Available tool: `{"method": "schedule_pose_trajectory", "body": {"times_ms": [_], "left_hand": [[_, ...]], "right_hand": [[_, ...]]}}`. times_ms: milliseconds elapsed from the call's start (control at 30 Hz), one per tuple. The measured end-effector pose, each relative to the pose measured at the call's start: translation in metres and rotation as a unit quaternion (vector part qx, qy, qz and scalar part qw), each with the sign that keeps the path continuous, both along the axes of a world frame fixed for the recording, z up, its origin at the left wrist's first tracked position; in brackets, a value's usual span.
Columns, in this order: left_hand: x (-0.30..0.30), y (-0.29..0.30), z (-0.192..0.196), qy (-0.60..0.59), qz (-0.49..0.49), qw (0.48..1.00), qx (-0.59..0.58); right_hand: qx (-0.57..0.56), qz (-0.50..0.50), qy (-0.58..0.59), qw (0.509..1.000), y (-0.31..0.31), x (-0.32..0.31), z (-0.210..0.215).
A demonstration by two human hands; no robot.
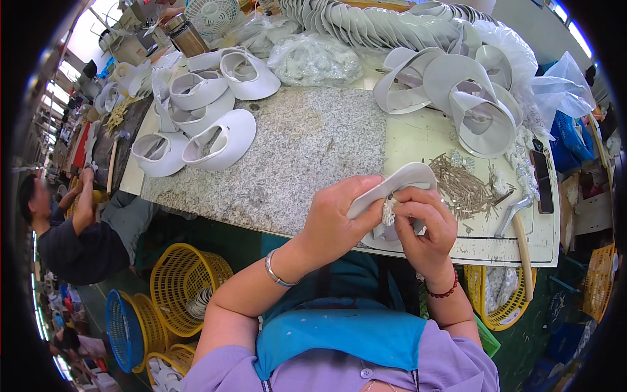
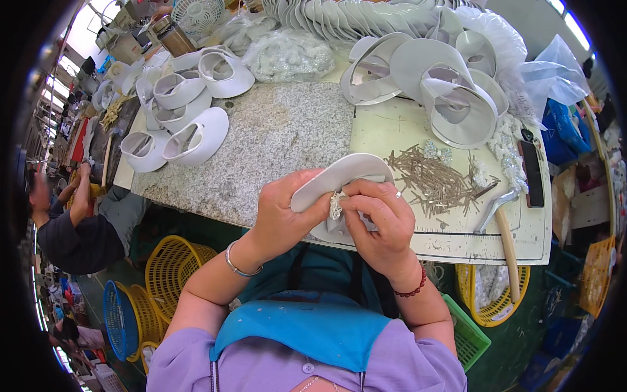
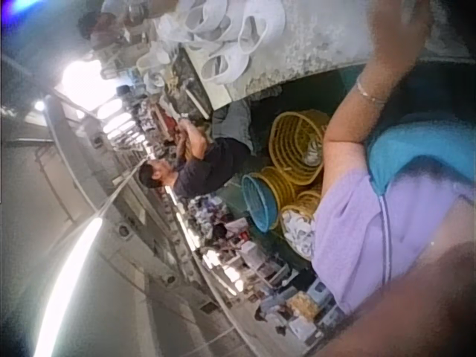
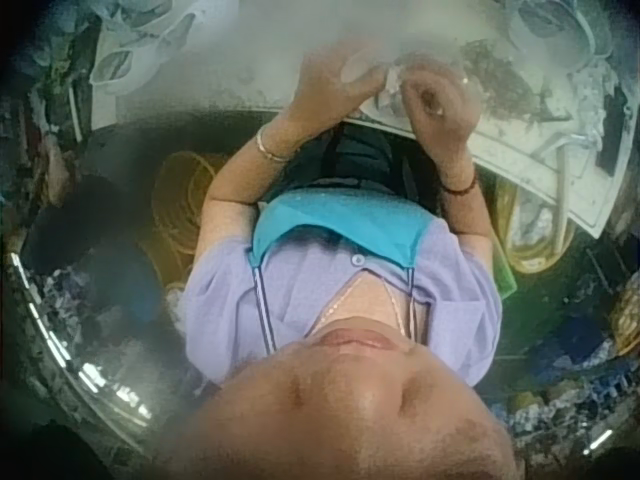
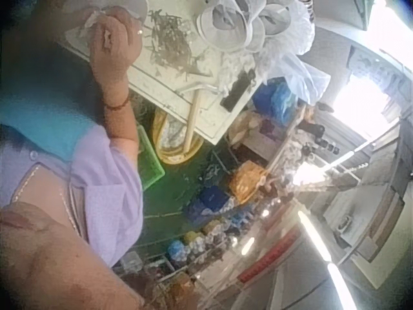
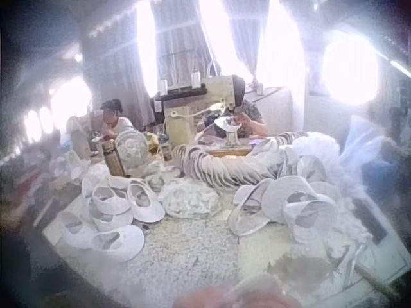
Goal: The person assembles shoe uppers by attaching decorative bows onto the shoe components by hand and securing the parts using a hammer.
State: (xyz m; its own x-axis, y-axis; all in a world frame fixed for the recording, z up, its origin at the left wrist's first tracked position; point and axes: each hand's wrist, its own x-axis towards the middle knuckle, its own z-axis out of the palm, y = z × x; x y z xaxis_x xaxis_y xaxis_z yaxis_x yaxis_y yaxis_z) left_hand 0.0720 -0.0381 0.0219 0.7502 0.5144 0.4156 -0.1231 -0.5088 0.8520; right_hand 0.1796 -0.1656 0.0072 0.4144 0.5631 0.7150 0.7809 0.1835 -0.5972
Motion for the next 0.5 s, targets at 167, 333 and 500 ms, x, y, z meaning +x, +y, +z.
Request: {"method": "schedule_pose_trajectory", "body": {"times_ms": [167, 333, 500], "left_hand": [[-0.0001, 0.0054, 0.0047, 0.035, -0.048, 0.998, 0.009], [0.0009, 0.0069, 0.0061, 0.05, -0.048, 0.997, 0.013], [0.0002, 0.0088, 0.0065, 0.065, -0.05, 0.996, -0.019]], "right_hand": [[0.013, 0.002, -0.002, 1.0, 0.0007, 0.0027, -0.0029], [0.021, 0.003, -0.008, 1.0, 0.0022, 0.0043, -0.0026], [0.025, 0.008, -0.02, 0.999, 0.0051, 0.007, -0.0014]]}}
